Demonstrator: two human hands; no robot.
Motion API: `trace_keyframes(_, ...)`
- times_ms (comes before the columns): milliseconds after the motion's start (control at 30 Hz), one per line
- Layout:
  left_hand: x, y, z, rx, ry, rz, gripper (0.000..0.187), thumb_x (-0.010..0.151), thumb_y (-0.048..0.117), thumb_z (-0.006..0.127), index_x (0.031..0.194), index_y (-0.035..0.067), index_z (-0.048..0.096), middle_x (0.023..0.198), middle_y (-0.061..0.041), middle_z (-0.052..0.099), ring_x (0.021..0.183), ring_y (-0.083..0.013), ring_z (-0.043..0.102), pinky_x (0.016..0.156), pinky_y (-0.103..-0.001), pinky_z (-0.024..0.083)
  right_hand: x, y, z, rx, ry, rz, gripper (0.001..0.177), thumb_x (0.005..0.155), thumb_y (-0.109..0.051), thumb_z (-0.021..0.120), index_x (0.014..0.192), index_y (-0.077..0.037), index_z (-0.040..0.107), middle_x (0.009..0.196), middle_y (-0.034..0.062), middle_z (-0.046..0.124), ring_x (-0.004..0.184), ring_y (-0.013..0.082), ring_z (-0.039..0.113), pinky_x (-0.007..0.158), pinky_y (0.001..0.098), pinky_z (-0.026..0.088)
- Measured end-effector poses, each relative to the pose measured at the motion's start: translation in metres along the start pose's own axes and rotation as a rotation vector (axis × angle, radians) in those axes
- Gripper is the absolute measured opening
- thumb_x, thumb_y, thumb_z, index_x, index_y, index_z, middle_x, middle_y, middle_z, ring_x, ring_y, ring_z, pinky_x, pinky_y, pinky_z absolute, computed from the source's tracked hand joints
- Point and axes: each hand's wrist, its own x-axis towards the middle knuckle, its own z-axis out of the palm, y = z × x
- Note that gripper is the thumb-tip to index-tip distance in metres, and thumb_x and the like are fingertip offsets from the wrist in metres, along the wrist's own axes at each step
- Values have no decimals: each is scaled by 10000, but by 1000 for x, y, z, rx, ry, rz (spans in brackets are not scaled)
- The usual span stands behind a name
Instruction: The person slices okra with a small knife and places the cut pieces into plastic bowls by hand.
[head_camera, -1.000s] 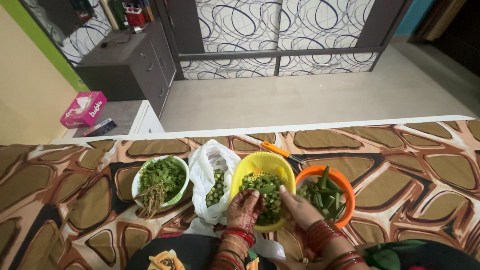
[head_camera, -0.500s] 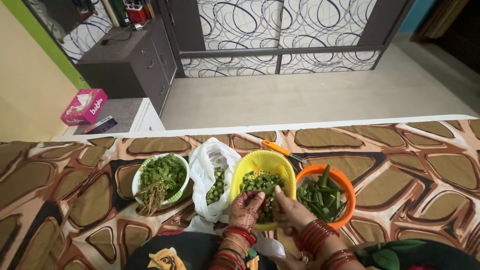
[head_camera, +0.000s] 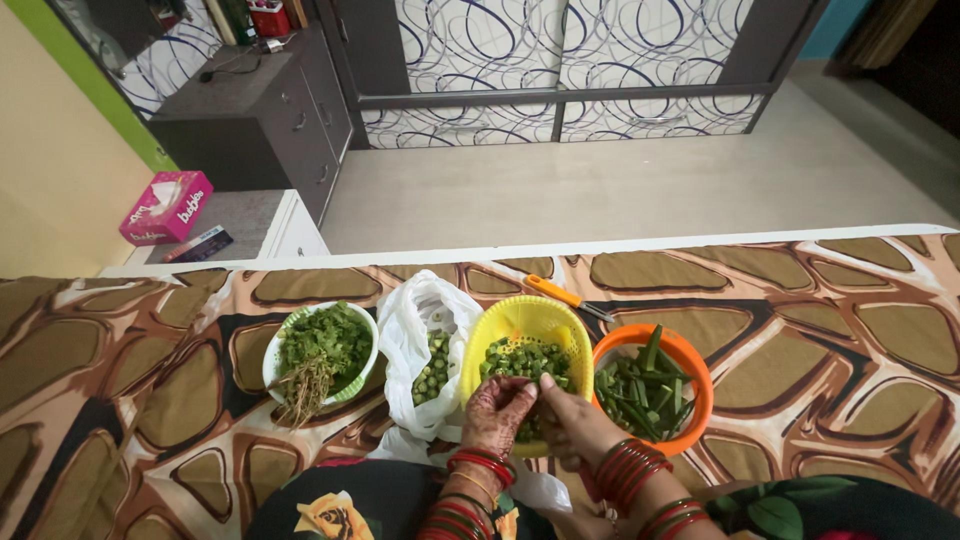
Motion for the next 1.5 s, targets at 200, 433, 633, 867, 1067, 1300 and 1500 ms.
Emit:
trace_keyframes(200, -1, -1, 0, -105, 5, -15, 186, 849, 58, 779, 1033, 28, 778, 933, -35, 758, 808, -125, 674, 768, -276, 560, -5, -6, 1, -11, 33, -26, 543, 986, -630, 449, 703, -182, 329, 550, -44, 302, 414, 98, 229, 362, 278, 192)
trace_keyframes(433, 6, -10, -2, -44, -17, 41, 155, 852, 65, 792, 994, 13, 757, 919, -45, 768, 807, -129, 684, 779, -279, 575, -2, 1, 3, 74, -39, -55, 529, 1013, -615, 472, 737, -173, 383, 560, -61, 280, 427, 90, 231, 371, 262, 191)
trace_keyframes(633, 10, -13, -5, 13, 13, 99, 156, 834, 46, 810, 978, 18, 756, 924, -41, 772, 829, -112, 685, 800, -261, 554, -4, -3, 2, 27, 13, -47, 510, 984, -601, 449, 730, -165, 372, 552, -36, 301, 418, 104, 223, 366, 281, 190)
trace_keyframes(867, 8, -12, -3, 70, 7, 127, 146, 841, 37, 818, 957, 11, 734, 902, -53, 763, 814, -132, 684, 777, -273, 564, -1, 6, 2, -4, -26, -67, 528, 1006, -609, 458, 731, -164, 386, 560, -54, 300, 415, 97, 219, 370, 278, 168)
trace_keyframes(1067, 3, -3, -1, 161, 72, 120, 255, 795, -20, 789, 1025, 56, 710, 975, -25, 769, 874, -123, 720, 812, -256, 588, 9, 5, -10, -91, 6, 8, 580, 994, -656, 415, 693, -161, 391, 544, -40, 286, 405, 114, 210, 371, 297, 173)
trace_keyframes(1300, 6, 84, -33, 839, 271, 238, 240, 866, 33, 688, 1069, 161, 699, 1098, -11, 731, 916, -154, 729, 813, -307, 604, 22, 3, -27, -433, 413, -143, 696, 1018, -627, 418, 771, -47, 712, 608, 61, 556, 463, 183, 463, 440, 327, 388)
trace_keyframes(1500, -2, 135, -112, 1502, 354, 387, 253, 794, 163, 786, 1026, 128, 691, 1118, -104, 685, 1088, -315, 648, 956, -420, 520, 13, -2, -33, -818, 498, -354, 238, 904, -242, 648, 1051, -57, 674, 761, 163, 713, 664, 290, 707, 614, 407, 557)
